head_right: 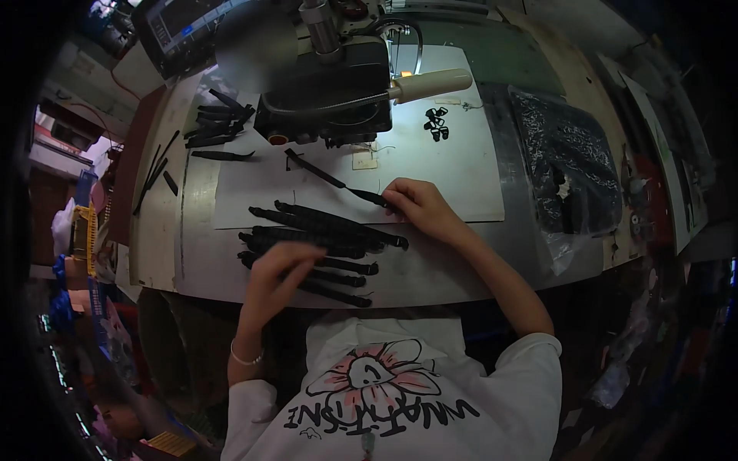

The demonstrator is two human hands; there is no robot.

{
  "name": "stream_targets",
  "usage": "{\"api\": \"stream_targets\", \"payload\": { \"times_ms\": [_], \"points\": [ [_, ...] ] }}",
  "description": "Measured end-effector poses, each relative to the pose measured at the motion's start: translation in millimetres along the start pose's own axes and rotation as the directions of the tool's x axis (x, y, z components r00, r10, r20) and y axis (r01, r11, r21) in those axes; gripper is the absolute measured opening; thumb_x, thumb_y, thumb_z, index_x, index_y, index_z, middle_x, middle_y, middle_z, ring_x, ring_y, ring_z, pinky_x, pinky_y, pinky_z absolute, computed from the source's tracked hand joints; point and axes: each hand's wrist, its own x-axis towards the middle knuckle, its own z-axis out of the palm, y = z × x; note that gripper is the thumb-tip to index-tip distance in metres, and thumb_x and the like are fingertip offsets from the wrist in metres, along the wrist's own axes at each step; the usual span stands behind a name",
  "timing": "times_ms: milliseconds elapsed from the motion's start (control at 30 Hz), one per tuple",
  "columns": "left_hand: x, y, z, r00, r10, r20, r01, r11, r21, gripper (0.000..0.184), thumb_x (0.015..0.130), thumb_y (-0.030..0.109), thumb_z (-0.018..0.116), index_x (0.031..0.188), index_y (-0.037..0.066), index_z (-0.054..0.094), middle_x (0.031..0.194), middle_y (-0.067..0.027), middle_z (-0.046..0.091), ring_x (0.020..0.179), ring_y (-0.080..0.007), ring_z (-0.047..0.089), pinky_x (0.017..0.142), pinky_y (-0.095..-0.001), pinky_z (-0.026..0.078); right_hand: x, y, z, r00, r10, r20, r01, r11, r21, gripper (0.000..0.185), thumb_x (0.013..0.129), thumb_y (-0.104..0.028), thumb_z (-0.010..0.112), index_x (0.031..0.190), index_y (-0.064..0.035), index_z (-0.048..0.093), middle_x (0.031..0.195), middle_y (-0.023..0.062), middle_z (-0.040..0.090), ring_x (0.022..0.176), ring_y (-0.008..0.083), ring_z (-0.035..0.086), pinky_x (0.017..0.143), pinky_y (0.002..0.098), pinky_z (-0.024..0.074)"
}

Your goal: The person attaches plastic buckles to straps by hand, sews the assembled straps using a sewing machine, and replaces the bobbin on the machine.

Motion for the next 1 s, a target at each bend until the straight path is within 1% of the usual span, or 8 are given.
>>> {"api": "stream_targets", "payload": {
  "times_ms": [67,133,267,300,400,533,733,1000],
  "points": [
    [56.4,-2.2,18.5,0.945,0.308,-0.112,-0.271,0.927,0.261,0.026,0.082,0.008,0.058,0.107,0.007,0.059,0.106,-0.0085,0.059,0.104,-0.028,0.053,0.088,-0.0361,0.042,-3.8,-1.5,0.6,0.997,-0.077,0.002,0.077,0.995,-0.056,0.019,0.09,-0.016,0.052,0.086,0.002,0.058,0.066,0.0036,0.057,0.057,0.0073,0.05,0.054,0.0226,0.041],
    [91.2,-14.7,37.5,0.927,0.374,0.029,-0.348,0.829,0.437,0.027,0.083,0.009,0.056,0.11,0.006,0.055,0.116,-0.0096,0.053,0.111,-0.0277,0.048,0.092,-0.0341,0.039,-5.8,-4.5,-1.2,0.983,-0.183,-0.025,0.177,0.973,-0.145,0.018,0.09,-0.016,0.051,0.087,0.0014,0.057,0.065,0.003,0.056,0.056,0.0072,0.048,0.053,0.0231,0.0402],
    [134.4,-24.4,42.8,0.945,0.071,0.32,-0.064,0.997,-0.033,0.012,0.083,0.015,0.058,0.084,0.003,0.059,0.083,-0.0073,0.064,0.087,-0.0208,0.06,0.081,-0.033,0.044,-2.0,-4.3,-7.1,0.88,-0.397,-0.259,0.313,0.898,-0.31,0.008,0.085,-0.009,0.057,0.086,-0.0009,0.057,0.076,0.0038,0.056,0.068,0.0103,0.052,0.06,0.024,0.0424],
    [136.9,-22.7,44.6,0.955,-0.007,0.296,0.049,0.99,-0.133,0.014,0.084,0.015,0.056,0.082,0.001,0.06,0.072,-0.0054,0.064,0.073,-0.015,0.062,0.07,-0.0278,0.046,-0.4,-11.6,-5.4,0.748,-0.55,-0.372,0.323,0.791,-0.52,0.009,0.078,-0.005,0.063,0.085,-0.0021,0.057,0.079,0.0065,0.056,0.073,0.0159,0.055,0.062,0.0264,0.0435],
    [141.2,-32.4,52.6,0.972,-0.018,0.234,0.059,0.983,-0.171,0.015,0.086,0.015,0.054,0.085,0.001,0.06,0.076,-0.0053,0.065,0.067,-0.0118,0.061,0.064,-0.0249,0.046,-2.0,-10.0,-6.7,0.681,-0.678,-0.277,0.38,0.65,-0.658,0.015,0.073,-0.003,0.066,0.086,-0.0028,0.058,0.08,0.0075,0.056,0.075,0.0207,0.056,0.063,0.0292,0.0447],
    [140.3,-31.7,57.5,0.977,-0.079,0.199,0.126,0.964,-0.233,0.014,0.088,0.013,0.053,0.088,0.0,0.06,0.078,-0.0041,0.064,0.071,-0.0092,0.058,0.067,-0.0225,0.046,5.3,-8.1,7.2,0.651,-0.721,-0.235,0.335,0.551,-0.764,0.017,0.072,-0.007,0.066,0.085,-0.0021,0.057,0.079,0.0086,0.055,0.072,0.0235,0.054,0.062,0.0318,0.0461],
    [131.8,-37.4,70.1,0.981,0.192,-0.021,-0.185,0.964,0.193,0.009,0.08,0.011,0.059,0.085,0.004,0.061,0.076,-0.0093,0.061,0.075,-0.0243,0.058,0.068,-0.0308,0.045,6.8,-0.5,15.7,0.691,-0.68,-0.246,0.296,0.576,-0.762,0.014,0.072,-0.003,0.063,0.083,0.0001,0.055,0.077,0.01,0.055,0.07,0.0242,0.055,0.059,0.0321,0.0464],
    [125.6,-40.5,67.6,0.96,0.275,-0.042,-0.267,0.953,0.145,0.008,0.076,0.008,0.061,0.083,0.004,0.059,0.074,-0.008,0.059,0.075,-0.0264,0.055,0.074,-0.0348,0.043,4.1,-5.8,21.7,0.712,-0.649,-0.27,0.3,0.628,-0.718,0.014,0.069,0.0,0.064,0.079,-0.0002,0.054,0.074,0.011,0.055,0.069,0.0249,0.055,0.057,0.0336,0.0455]
  ]
}}
